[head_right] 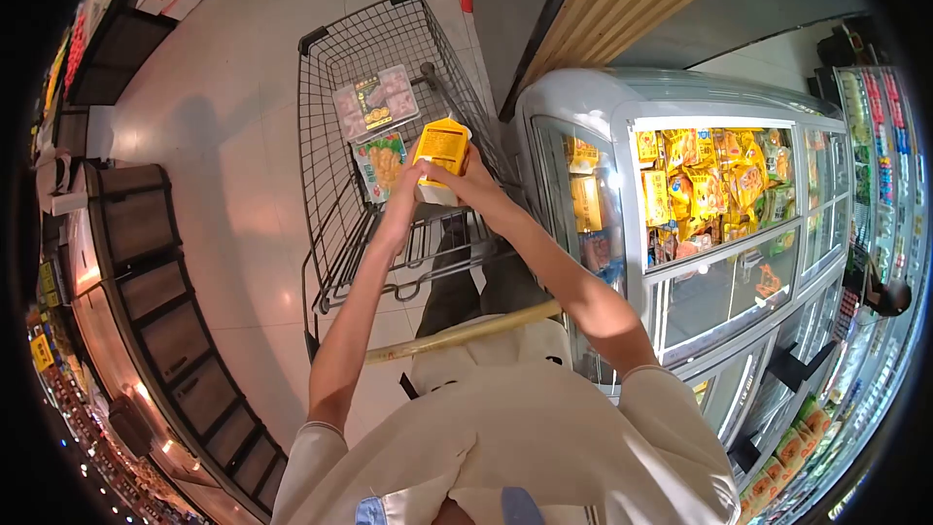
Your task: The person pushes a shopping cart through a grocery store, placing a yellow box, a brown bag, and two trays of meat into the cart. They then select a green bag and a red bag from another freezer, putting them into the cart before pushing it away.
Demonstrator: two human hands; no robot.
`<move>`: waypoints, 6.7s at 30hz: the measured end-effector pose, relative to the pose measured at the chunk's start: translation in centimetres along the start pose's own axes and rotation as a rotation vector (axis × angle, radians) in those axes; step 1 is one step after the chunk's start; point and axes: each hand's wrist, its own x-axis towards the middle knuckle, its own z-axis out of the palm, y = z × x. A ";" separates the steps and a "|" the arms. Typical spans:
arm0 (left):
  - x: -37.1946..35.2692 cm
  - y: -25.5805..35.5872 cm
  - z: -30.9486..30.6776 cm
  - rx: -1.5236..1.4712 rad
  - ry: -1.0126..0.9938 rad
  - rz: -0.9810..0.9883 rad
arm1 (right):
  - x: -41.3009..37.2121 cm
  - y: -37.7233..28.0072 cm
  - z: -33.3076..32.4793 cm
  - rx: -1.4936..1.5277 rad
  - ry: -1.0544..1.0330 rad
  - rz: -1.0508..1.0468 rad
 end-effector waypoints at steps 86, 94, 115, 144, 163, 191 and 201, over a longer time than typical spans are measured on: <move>4.1 -7.4 23.9 0.718 -0.341 0.556 | 6.3 19.0 -41.0 -0.749 0.250 -0.155; 3.7 -7.5 24.9 0.686 -0.312 0.518 | 11.2 21.6 -35.5 -1.126 0.519 -0.243; 2.9 -4.6 21.1 0.409 -0.207 0.329 | -14.8 6.5 -38.2 -0.753 0.799 0.065; -0.5 0.8 3.0 -0.616 -0.247 -0.307 | -0.1 -4.3 -3.6 -0.849 0.233 -0.926; 15.5 -6.0 -9.3 -0.125 0.071 -0.388 | 19.4 5.2 0.4 -0.301 0.289 -0.436; 24.4 -24.2 -19.2 0.164 0.097 -0.335 | 31.3 23.0 3.5 -0.317 0.468 0.061; 23.4 -24.5 -20.6 -0.081 0.056 -0.308 | 29.8 21.7 3.6 -0.403 0.374 0.203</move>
